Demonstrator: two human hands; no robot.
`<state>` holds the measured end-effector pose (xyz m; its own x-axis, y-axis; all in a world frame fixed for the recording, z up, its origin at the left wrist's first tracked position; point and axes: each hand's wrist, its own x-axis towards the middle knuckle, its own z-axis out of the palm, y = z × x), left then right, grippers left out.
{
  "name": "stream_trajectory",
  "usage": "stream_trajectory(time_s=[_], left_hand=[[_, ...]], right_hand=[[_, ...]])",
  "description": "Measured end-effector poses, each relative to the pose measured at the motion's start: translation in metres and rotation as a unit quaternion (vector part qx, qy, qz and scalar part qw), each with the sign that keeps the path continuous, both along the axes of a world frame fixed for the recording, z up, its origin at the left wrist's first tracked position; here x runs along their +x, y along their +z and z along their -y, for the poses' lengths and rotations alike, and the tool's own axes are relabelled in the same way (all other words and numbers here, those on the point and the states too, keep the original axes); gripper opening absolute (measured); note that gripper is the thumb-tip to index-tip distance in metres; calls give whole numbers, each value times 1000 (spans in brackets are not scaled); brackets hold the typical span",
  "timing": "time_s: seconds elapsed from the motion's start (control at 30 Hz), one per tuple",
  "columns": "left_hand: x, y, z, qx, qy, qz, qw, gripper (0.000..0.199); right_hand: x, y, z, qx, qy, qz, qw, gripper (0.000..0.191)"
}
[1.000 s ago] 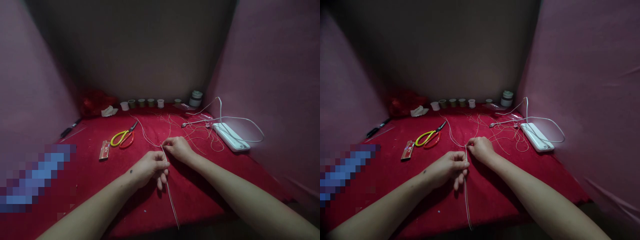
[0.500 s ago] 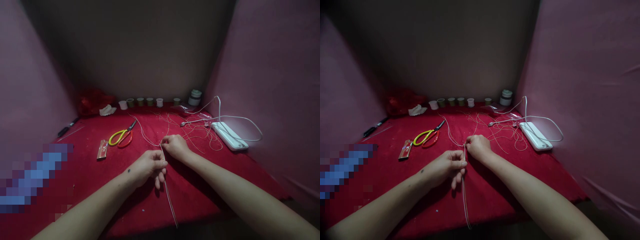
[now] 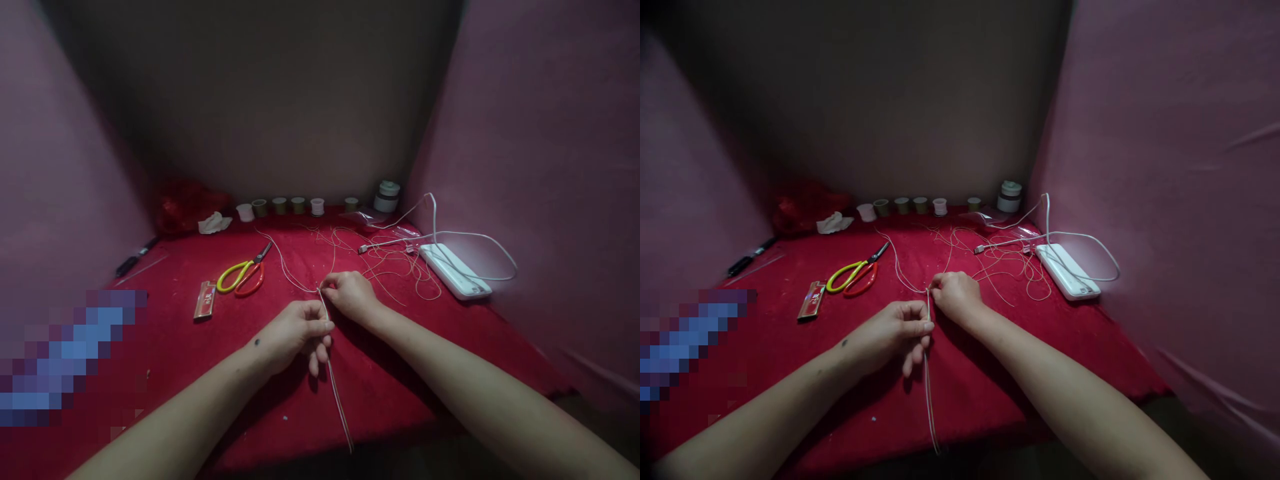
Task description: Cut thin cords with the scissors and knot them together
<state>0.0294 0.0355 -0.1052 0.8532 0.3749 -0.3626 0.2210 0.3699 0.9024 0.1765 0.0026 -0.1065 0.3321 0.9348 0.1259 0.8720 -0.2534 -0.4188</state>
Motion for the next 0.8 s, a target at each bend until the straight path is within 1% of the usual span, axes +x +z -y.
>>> stream_trajectory(time_s=[0.3,0.37,0.43,0.5,0.53,0.57,0.63,0.67,0.7,0.73,0.77,0.8], left_hand=[[0,1,1,8,-9,-3,1000,20],[0,1,1,11,-15,-7,1000,20],[0,2,1,17,-24,-12,999,20],[-1,5,1,39,-21,-33,998,20],[-1,6,0,72,-6,-50,996,20],[-2,8,0,121,20,-62,990,20],[-4,11,0,239,87,-63,965,19],[-4,12,1,281,112,-55,952,17],[-5,13,1,295,122,-44,947,16],[-5,14,2,273,116,-32,955,14],[-4,15,2,221,97,-19,970,13],[-4,15,2,154,73,0,985,14]], right_hand=[[15,1,5,9,31,-64,997,15],[19,3,7,-4,30,-110,993,14],[24,5,8,-38,35,-195,979,16],[29,9,12,-81,47,-288,953,19],[31,11,14,-98,55,-330,937,20],[33,13,16,-113,63,-369,920,20],[35,17,19,-142,80,-447,880,21],[35,19,21,-152,88,-486,856,20],[35,20,22,-154,97,-526,831,19],[33,21,22,-154,104,-566,803,18],[32,21,22,-149,108,-604,775,17],[31,21,22,-140,105,-642,746,16]])
